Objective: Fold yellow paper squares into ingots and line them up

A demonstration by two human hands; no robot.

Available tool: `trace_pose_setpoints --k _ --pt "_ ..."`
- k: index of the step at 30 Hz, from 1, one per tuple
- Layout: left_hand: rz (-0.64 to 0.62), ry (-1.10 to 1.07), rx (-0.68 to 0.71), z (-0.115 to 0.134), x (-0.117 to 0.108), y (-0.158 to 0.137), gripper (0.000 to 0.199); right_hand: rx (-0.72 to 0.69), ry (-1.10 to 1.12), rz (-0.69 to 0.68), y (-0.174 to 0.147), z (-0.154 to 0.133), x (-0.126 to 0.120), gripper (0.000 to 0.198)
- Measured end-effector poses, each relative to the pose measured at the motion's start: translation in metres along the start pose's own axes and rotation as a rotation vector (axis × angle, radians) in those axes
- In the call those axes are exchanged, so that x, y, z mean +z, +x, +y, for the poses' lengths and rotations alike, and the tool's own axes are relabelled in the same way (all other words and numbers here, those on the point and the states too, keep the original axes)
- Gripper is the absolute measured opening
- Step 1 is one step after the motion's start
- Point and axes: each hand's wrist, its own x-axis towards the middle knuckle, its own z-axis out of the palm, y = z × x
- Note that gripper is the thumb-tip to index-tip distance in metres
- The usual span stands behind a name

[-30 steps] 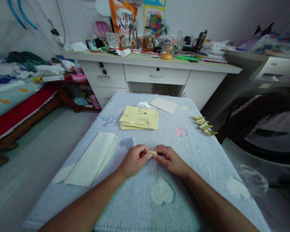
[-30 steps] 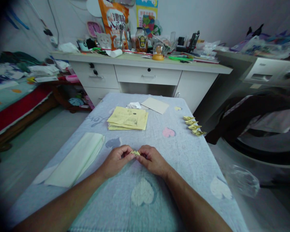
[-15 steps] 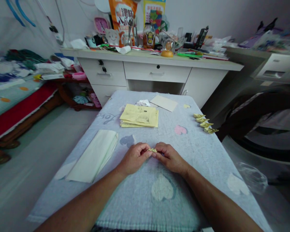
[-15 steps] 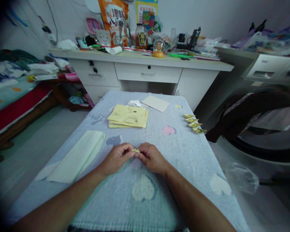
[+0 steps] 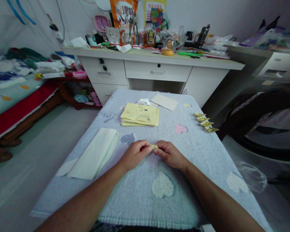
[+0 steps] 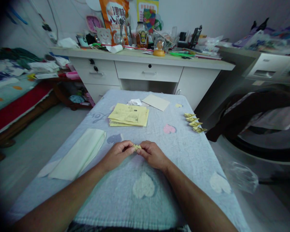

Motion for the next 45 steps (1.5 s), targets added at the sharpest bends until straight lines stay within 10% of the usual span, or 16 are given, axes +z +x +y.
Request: trace_pose_setpoints --k 28,45 --pt "0.023 -0.015 -0.004 0.0018 -0.0001 -0.002 0.031 0.112 0.214 -0.08 -0.0045 0.0016 -0.0044 0.037" --pt "0.066 0.053 0.042 -0.0005 0.005 -0.0003 0.027 -0.047 -0.096 0.015 -0.0023 -0.0031 -0.0027 0.04"
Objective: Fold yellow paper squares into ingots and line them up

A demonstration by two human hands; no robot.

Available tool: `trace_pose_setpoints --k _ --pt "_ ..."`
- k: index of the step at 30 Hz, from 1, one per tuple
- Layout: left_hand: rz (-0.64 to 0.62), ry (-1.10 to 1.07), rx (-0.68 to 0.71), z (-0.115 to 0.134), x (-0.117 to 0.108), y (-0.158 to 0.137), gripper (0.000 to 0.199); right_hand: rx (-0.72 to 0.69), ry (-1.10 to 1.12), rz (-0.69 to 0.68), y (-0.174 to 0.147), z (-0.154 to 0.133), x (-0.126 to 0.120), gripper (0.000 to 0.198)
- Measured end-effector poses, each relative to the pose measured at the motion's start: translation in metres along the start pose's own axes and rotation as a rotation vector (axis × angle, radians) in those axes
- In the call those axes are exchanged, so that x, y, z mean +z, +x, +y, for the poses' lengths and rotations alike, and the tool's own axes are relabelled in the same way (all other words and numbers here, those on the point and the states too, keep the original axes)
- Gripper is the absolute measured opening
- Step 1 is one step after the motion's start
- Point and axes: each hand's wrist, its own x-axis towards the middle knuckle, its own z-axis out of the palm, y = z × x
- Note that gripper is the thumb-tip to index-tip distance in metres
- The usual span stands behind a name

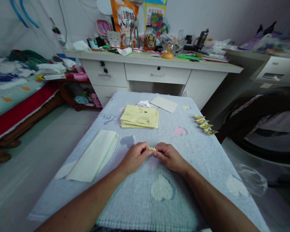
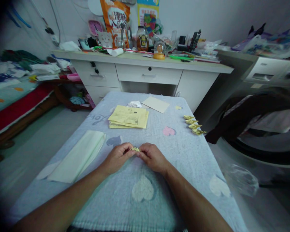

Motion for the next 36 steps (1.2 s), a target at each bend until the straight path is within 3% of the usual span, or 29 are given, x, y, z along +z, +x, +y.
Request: trace_pose_setpoints --k 5,10,15,21,25,28,31,36 --pt "0.012 0.033 -0.001 -0.001 0.001 0.001 0.026 -0.074 -0.138 0.031 0.002 0.002 -0.001 0.038" --pt "0.109 0.099 0.036 -0.004 0.001 0.001 0.015 -0.101 -0.353 0.029 0.002 0.014 -0.002 0.032" --pt "0.057 0.106 0.062 -0.006 0.001 0.001 0.007 -0.084 -0.485 0.049 0.001 0.02 -0.001 0.026" --pt "0.061 0.144 0.067 -0.008 0.003 0.002 0.007 -0.01 -0.494 0.087 0.001 0.018 0.001 0.026" --pt "0.067 0.179 0.051 -0.009 0.004 0.003 0.009 -0.025 -0.45 0.131 0.0 0.018 0.005 0.027" --pt "0.071 0.201 0.05 -0.011 0.004 0.003 0.008 -0.052 -0.386 0.164 0.001 0.017 0.009 0.018" --pt "0.082 0.206 0.048 -0.013 0.004 0.003 0.005 -0.083 -0.35 0.151 0.005 0.016 0.012 0.008" --pt "0.068 0.208 0.035 -0.01 0.003 0.003 0.007 -0.102 -0.332 0.136 0.007 0.016 0.011 0.01"
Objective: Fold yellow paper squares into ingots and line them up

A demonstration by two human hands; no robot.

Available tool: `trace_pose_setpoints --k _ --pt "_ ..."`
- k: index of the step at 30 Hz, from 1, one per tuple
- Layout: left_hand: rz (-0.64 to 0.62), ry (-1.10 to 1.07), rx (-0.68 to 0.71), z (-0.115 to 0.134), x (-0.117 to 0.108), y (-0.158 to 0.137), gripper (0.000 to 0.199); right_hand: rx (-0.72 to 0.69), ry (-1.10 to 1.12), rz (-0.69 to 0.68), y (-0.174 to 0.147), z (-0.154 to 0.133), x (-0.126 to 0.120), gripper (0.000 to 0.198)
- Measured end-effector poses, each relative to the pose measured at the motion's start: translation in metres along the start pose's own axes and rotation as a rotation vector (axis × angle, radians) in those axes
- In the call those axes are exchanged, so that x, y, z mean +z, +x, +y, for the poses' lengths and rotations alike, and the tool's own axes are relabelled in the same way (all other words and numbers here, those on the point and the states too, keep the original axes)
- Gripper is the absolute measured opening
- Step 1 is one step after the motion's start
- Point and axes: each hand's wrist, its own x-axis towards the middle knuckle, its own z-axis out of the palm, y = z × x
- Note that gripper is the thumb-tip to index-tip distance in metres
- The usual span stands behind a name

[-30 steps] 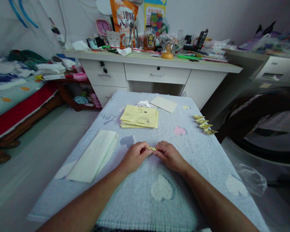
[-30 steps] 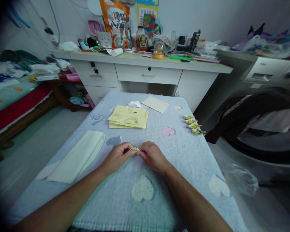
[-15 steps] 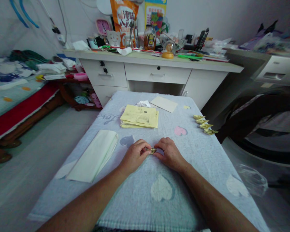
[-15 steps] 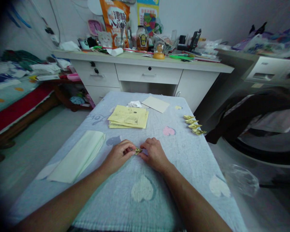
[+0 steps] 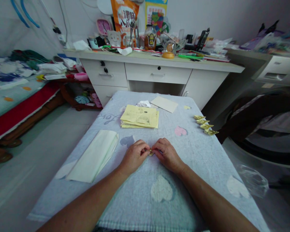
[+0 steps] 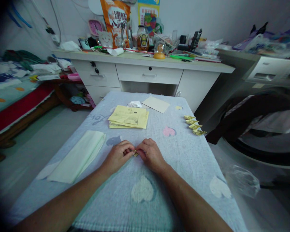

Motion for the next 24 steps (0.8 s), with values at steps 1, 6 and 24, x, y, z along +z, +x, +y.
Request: trace_pose_setpoints --k 1,6,24 --pt "-0.001 0.003 -0.001 0.001 -0.001 -0.0001 0.008 0.003 0.006 0.002 -0.0003 0.0007 -0.0007 0.01" --pt "0.057 0.0 -0.019 0.0021 -0.0054 -0.0015 0.006 0.069 0.067 0.044 -0.0032 0.0037 -0.0048 0.011" --pt "-0.003 -0.593 -0.199 -0.0003 0.0029 0.0012 0.013 0.259 0.313 0.125 -0.0041 0.0051 0.0003 0.008"
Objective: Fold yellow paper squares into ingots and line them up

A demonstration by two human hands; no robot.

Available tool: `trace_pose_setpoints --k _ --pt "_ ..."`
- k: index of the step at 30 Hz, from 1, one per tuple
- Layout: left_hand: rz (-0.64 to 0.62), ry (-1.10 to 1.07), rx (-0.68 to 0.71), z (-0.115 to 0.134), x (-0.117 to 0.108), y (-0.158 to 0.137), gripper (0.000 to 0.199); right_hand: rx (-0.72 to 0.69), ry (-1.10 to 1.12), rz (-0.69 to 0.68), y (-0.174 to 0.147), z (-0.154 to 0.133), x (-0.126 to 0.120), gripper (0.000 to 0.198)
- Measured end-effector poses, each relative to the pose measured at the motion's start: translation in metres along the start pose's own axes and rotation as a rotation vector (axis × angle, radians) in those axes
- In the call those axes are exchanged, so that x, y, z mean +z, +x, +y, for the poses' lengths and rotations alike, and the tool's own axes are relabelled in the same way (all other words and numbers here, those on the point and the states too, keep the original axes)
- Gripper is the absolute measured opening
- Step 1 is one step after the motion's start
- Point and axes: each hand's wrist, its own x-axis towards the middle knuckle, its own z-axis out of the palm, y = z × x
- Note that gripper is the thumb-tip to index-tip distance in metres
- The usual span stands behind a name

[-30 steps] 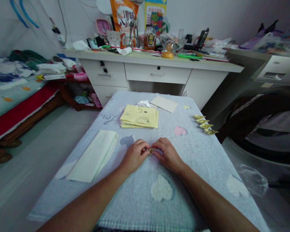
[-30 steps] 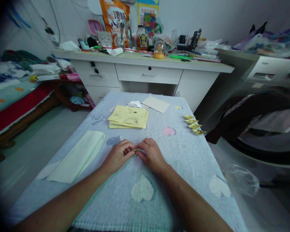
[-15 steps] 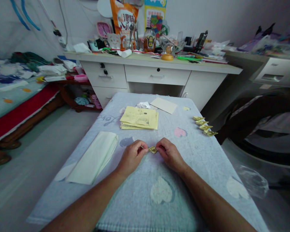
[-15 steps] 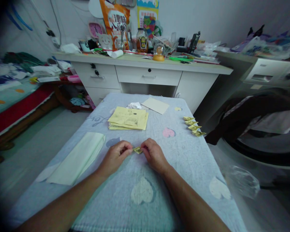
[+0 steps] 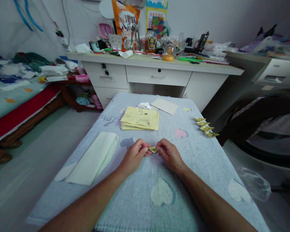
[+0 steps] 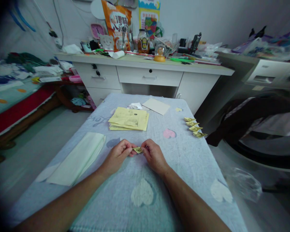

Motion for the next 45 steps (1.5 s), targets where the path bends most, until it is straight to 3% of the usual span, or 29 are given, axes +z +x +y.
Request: trace_pose_setpoints --k 14,25,31,33,38,40,45 --pt "0.038 0.351 0.163 0.0 0.004 0.001 0.007 -0.176 -0.051 -0.041 -0.001 -0.009 0.0 0.013" --pt "0.079 0.252 0.12 -0.012 0.001 0.003 0.011 -0.128 -0.009 0.005 -0.002 -0.01 -0.001 0.008" --pt "0.1 0.075 0.042 -0.015 -0.004 0.005 0.015 0.054 0.35 0.026 -0.001 -0.003 -0.002 0.015" --pt "0.11 0.046 0.022 -0.013 -0.005 0.005 0.015 0.058 0.402 0.04 -0.002 -0.003 -0.001 0.015" --pt "0.102 0.016 0.002 -0.008 -0.003 0.004 0.015 -0.099 0.171 0.045 -0.003 -0.011 -0.002 0.018" --pt "0.092 0.028 0.008 -0.006 -0.002 0.003 0.014 -0.14 0.079 0.018 -0.002 -0.014 -0.002 0.01" --pt "0.065 -0.007 -0.005 -0.004 -0.001 0.003 0.016 -0.085 0.12 0.02 -0.001 -0.01 -0.002 0.009"
